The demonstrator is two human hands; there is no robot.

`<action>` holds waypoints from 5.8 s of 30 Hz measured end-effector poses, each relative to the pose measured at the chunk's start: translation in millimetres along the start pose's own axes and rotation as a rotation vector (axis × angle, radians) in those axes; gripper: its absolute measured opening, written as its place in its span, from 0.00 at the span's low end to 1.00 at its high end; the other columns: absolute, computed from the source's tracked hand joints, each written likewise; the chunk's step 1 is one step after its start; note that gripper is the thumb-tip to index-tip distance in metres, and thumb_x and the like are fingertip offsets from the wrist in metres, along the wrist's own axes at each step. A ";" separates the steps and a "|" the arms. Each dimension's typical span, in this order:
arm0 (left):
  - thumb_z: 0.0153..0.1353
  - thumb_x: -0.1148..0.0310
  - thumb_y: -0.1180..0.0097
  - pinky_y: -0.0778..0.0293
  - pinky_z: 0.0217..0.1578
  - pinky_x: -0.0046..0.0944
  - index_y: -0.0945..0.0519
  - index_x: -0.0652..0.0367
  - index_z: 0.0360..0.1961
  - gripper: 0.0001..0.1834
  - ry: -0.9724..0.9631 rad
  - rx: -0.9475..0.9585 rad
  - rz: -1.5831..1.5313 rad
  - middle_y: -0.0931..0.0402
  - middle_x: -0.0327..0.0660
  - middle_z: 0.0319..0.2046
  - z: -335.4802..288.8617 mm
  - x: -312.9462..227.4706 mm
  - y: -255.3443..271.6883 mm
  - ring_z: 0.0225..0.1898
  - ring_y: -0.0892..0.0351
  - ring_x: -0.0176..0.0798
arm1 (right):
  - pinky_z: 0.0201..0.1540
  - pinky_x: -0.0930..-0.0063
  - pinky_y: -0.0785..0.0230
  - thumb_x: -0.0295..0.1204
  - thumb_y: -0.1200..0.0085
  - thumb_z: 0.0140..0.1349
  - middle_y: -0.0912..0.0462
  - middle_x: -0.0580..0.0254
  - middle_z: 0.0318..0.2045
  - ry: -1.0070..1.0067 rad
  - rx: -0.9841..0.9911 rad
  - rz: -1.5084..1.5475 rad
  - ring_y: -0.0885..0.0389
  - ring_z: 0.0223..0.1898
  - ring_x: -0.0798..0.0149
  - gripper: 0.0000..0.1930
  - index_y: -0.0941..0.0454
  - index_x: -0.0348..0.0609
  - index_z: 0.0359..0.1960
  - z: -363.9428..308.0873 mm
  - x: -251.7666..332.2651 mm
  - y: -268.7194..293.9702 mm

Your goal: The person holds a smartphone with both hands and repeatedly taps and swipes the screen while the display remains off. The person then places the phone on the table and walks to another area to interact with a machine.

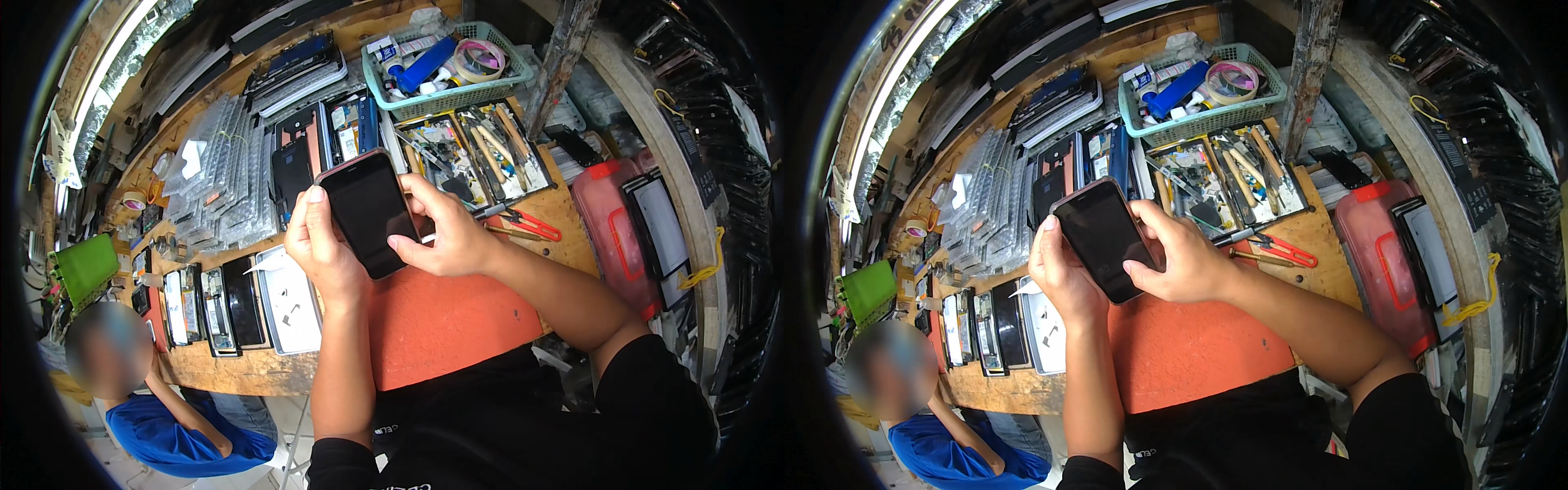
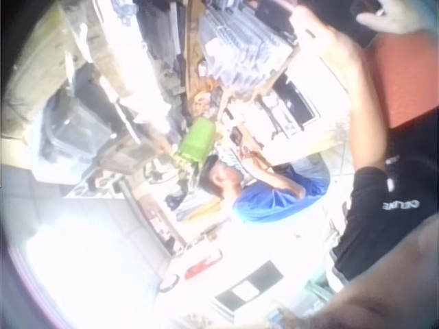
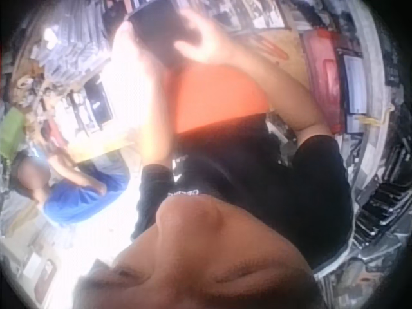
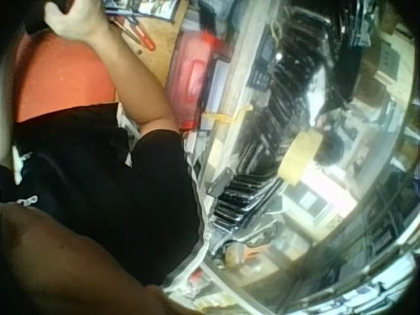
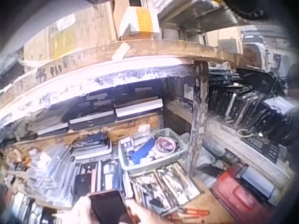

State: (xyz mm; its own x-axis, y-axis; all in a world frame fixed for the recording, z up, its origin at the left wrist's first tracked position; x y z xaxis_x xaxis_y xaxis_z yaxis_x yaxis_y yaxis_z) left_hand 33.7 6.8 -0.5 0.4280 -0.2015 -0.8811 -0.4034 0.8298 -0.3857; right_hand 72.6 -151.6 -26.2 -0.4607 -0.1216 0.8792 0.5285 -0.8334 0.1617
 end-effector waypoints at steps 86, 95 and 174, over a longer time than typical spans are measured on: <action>0.75 0.70 0.48 0.46 0.29 0.26 0.20 0.64 0.30 0.14 -0.014 -0.050 0.032 0.36 0.26 0.27 1.6 2.9 4.0 0.29 0.42 0.20 | 0.38 0.75 0.29 0.24 0.43 0.58 0.22 0.65 0.31 -0.037 0.041 0.054 0.24 0.32 0.73 0.20 0.28 0.31 0.52 2.1 6.4 9.8; 0.75 0.71 0.48 0.42 0.31 0.26 0.22 0.64 0.30 0.14 -0.023 -0.060 0.041 0.35 0.27 0.28 2.7 1.9 3.7 0.30 0.40 0.21 | 0.38 0.74 0.30 0.25 0.43 0.59 0.22 0.65 0.31 -0.051 0.075 0.074 0.25 0.33 0.73 0.20 0.28 0.31 0.53 2.7 4.5 9.1; 0.75 0.69 0.49 0.45 0.29 0.25 0.20 0.60 0.29 0.15 -0.009 -0.071 0.064 0.34 0.25 0.26 4.8 0.5 9.5 0.28 0.42 0.19 | 0.37 0.74 0.27 0.16 0.42 0.54 0.19 0.62 0.32 -0.068 0.160 0.054 0.22 0.31 0.70 0.38 0.42 0.33 0.69 0.4 3.1 1.4</action>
State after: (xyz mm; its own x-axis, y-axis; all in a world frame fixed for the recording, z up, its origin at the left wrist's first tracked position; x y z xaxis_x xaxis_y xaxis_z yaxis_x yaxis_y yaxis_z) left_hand 34.0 17.0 -3.3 0.4068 -0.1440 -0.9021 -0.4861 0.8020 -0.3472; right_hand 72.1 -152.8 -23.1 -0.3821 -0.1221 0.9160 0.6604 -0.7295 0.1783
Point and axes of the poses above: each hand's wrist, its own z-axis towards the middle knuckle, its own y-axis out of the back of the hand, x = y × z, the point moved 5 cm from there along z, towards the middle knuckle
